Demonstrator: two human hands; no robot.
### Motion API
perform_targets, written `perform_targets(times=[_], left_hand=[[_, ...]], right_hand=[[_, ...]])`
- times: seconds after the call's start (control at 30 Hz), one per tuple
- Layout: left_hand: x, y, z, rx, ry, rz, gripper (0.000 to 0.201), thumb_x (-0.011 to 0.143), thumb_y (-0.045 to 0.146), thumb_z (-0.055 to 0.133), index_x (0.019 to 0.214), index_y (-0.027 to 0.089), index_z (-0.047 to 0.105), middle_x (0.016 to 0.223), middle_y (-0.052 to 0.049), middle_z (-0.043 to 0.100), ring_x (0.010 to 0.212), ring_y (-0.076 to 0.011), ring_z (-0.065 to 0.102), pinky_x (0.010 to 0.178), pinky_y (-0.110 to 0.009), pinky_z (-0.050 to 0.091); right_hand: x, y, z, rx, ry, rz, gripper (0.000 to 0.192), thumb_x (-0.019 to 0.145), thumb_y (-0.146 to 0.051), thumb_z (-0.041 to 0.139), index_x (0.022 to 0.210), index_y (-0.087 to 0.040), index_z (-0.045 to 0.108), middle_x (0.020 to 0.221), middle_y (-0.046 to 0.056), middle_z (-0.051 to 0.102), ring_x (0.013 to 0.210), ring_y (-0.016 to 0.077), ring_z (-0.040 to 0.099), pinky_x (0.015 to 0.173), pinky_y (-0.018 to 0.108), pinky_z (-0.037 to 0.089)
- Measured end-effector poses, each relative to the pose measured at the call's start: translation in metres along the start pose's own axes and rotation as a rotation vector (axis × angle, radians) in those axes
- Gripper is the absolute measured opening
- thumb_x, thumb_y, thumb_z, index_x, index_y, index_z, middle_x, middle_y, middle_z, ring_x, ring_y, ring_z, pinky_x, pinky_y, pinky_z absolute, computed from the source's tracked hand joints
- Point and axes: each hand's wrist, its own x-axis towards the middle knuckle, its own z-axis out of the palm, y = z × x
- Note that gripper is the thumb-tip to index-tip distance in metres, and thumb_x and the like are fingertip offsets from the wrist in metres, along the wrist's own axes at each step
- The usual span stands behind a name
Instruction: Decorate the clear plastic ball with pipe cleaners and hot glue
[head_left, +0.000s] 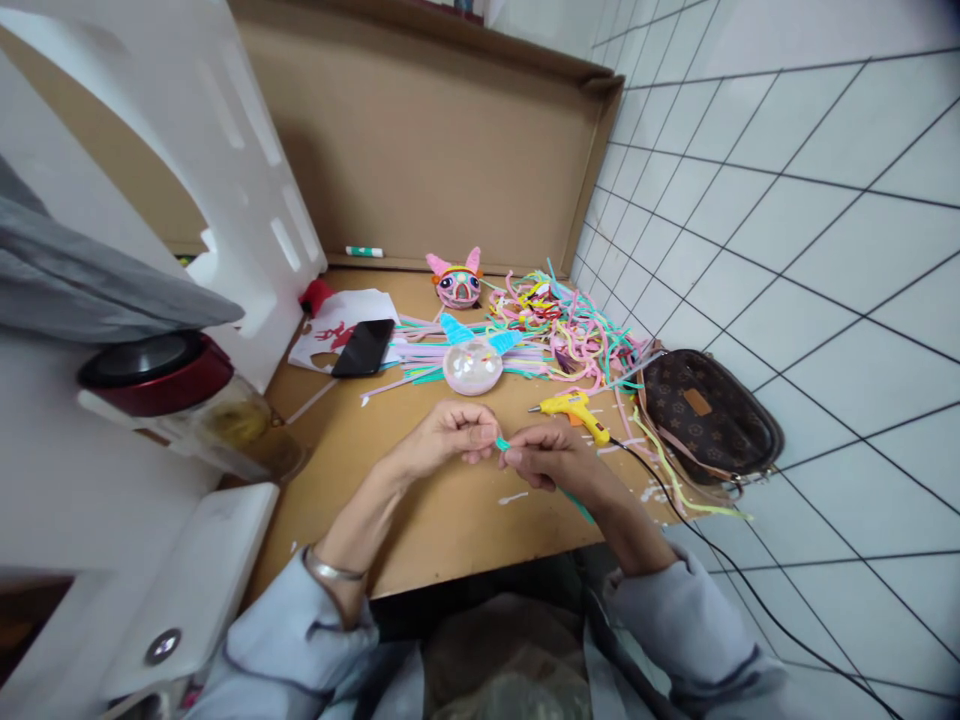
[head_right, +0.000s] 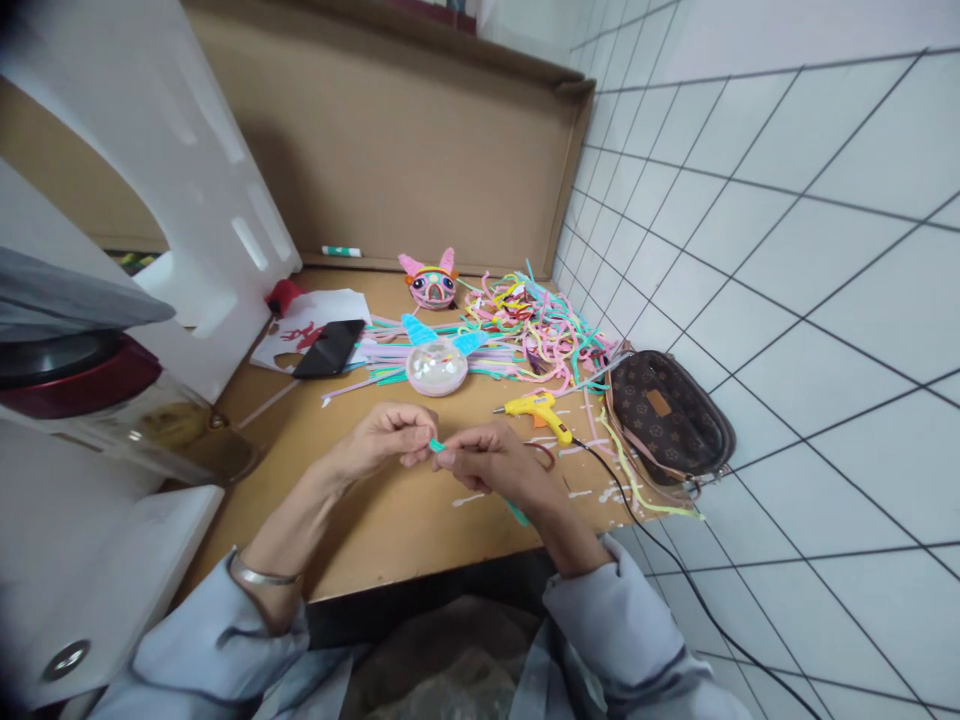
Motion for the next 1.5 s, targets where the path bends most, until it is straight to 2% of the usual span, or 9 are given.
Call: perform_targets(times=[0.23, 0.4, 0.57, 0.7, 0.87, 1.0, 1.23, 1.37, 1.5], left_hand=[[0.001, 0.001, -0.004, 0.176, 0.12, 0.082, 0.052, 0.085, 0.064, 0.062, 0.075, 0.013, 0.067, 0.068, -0.003, 0.062, 0.057, -0.009, 0.048, 0.054, -0.022, 0.036], [0.003, -0.003, -0.01, 0.289, 0.189, 0.141, 0.059, 0.089, 0.07, 0.049, 0.078, 0.014, 0.066, 0.066, -0.001, 0.057, 0.056, -0.0106, 0.044, 0.052, -0.024, 0.032], [0.004, -0.008, -0.004, 0.453, 0.151, 0.139, 0.055, 0.092, 0.063, 0.046, 0.064, 0.016, 0.051, 0.06, 0.004, 0.037, 0.057, -0.0098, 0.033, 0.054, -0.024, 0.025], [0.003, -0.002, -0.003, 0.534, 0.154, 0.174, 0.045, 0.094, 0.051, 0.048, 0.064, 0.017, 0.05, 0.062, 0.003, 0.041, 0.059, -0.0107, 0.035, 0.056, -0.024, 0.028], [0.0, 0.005, -0.02, 0.504, 0.469, 0.314, 0.04, 0.091, 0.05, 0.054, 0.067, 0.018, 0.053, 0.063, 0.003, 0.043, 0.059, -0.0113, 0.036, 0.057, -0.025, 0.031], [-0.001, 0.002, -0.031, 0.451, 0.496, 0.334, 0.046, 0.09, 0.057, 0.056, 0.065, 0.018, 0.051, 0.061, 0.003, 0.04, 0.056, -0.0106, 0.033, 0.055, -0.026, 0.029], [0.003, -0.003, -0.036, 0.35, 0.562, 0.373, 0.055, 0.084, 0.068, 0.061, 0.064, 0.018, 0.05, 0.057, 0.004, 0.037, 0.053, -0.0094, 0.031, 0.052, -0.025, 0.026], [0.002, -0.002, -0.038, 0.352, 0.584, 0.384, 0.056, 0.083, 0.068, 0.062, 0.064, 0.018, 0.051, 0.057, 0.004, 0.039, 0.053, -0.0092, 0.033, 0.052, -0.025, 0.027], [0.001, -0.002, -0.041, 0.354, 0.616, 0.392, 0.055, 0.083, 0.068, 0.063, 0.064, 0.018, 0.052, 0.057, 0.003, 0.04, 0.053, -0.0094, 0.033, 0.051, -0.024, 0.028]], right_hand=[[0.002, 0.003, 0.001, -0.41, 0.256, -0.235, 0.039, 0.088, -0.041, 0.054, 0.056, -0.019, 0.047, 0.053, -0.005, 0.039, 0.053, 0.0084, 0.036, 0.053, 0.024, 0.026], [0.003, 0.004, 0.0, -0.57, 0.3, -0.271, 0.041, 0.091, -0.039, 0.051, 0.055, -0.02, 0.042, 0.053, -0.005, 0.038, 0.053, 0.0086, 0.035, 0.055, 0.024, 0.025], [0.006, 0.006, 0.003, -0.665, 0.311, -0.292, 0.039, 0.091, -0.031, 0.051, 0.055, -0.019, 0.044, 0.053, -0.005, 0.039, 0.053, 0.0091, 0.036, 0.055, 0.024, 0.026], [0.008, 0.007, 0.001, -0.743, 0.359, -0.313, 0.034, 0.091, -0.029, 0.054, 0.059, -0.019, 0.058, 0.055, -0.003, 0.053, 0.054, 0.0106, 0.042, 0.058, 0.025, 0.03], [0.007, 0.009, -0.019, -0.558, 0.524, -0.266, 0.018, 0.081, -0.033, 0.064, 0.084, -0.019, 0.076, 0.074, 0.003, 0.072, 0.065, 0.0159, 0.059, 0.063, 0.026, 0.043], [0.005, 0.011, -0.03, -0.389, 0.591, -0.208, 0.028, 0.074, -0.034, 0.07, 0.096, -0.018, 0.075, 0.077, 0.003, 0.072, 0.063, 0.0153, 0.059, 0.06, 0.028, 0.047], [0.0, 0.001, -0.027, 0.129, 0.386, -0.026, 0.045, 0.056, -0.038, 0.088, 0.091, -0.019, 0.066, 0.068, -0.003, 0.065, 0.055, 0.0107, 0.061, 0.055, 0.024, 0.05], [-0.003, -0.004, -0.023, 0.208, 0.304, -0.013, 0.051, 0.055, -0.03, 0.089, 0.096, -0.02, 0.061, 0.066, -0.005, 0.067, 0.052, 0.009, 0.06, 0.053, 0.021, 0.049], [-0.001, -0.004, -0.024, 0.179, 0.293, -0.022, 0.042, 0.057, -0.028, 0.085, 0.088, -0.02, 0.059, 0.061, -0.007, 0.064, 0.051, 0.0097, 0.061, 0.053, 0.022, 0.051]])
